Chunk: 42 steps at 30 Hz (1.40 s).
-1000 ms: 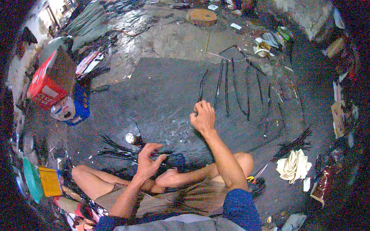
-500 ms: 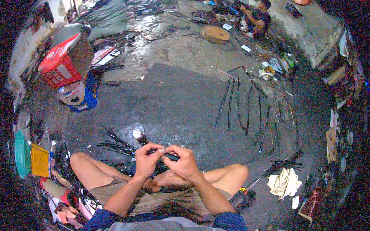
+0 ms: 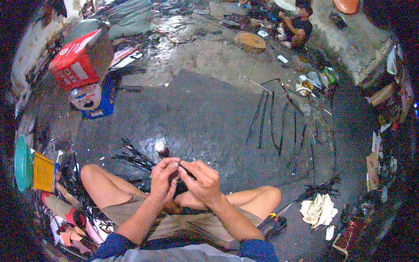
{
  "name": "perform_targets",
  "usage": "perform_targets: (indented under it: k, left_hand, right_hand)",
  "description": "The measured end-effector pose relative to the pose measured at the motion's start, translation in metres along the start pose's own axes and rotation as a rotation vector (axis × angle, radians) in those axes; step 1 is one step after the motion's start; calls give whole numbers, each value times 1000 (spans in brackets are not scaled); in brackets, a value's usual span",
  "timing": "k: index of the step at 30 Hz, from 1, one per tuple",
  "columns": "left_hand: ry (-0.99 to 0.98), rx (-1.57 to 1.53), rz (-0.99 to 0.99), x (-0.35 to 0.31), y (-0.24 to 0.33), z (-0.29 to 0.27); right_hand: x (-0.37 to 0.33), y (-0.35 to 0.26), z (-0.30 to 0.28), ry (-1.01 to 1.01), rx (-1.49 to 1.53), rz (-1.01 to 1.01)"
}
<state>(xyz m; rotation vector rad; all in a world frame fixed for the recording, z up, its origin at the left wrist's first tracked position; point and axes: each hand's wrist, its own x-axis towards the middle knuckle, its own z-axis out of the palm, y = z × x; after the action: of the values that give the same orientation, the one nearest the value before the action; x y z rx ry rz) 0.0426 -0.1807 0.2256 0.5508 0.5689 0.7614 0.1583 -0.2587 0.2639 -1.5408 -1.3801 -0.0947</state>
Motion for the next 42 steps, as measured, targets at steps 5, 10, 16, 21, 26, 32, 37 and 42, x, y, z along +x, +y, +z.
perform_targets:
  k: [5,10,16,21,26,32,37,42]
  left_hand:
    - [-8,-11,29,2,14,-2]
    - [-101,109,229,9,39,-10]
    - [-60,170,359,25,81,-23]
    - [28,227,437,36,117,-39]
    - [141,233,467,63,148,-77]
    - [444,394,371,110,163,-141]
    - [664,447,185,146,148,-221]
    - [801,900,-47,166,126,-286]
  right_hand:
    - [12,-11,0,-48,-13,-109]
    - [20,-25,1,-112,32,-132]
    - [13,-28,-7,-162,24,-155]
    - [-1,-28,-13,-177,124,-1]
    - [-20,-20,-17,-213,141,138]
    - [-54,3,-41,-298,139,282]
    - [-89,23,-61,-374,210,492]
    - [-113,42,-83,-446,164,516]
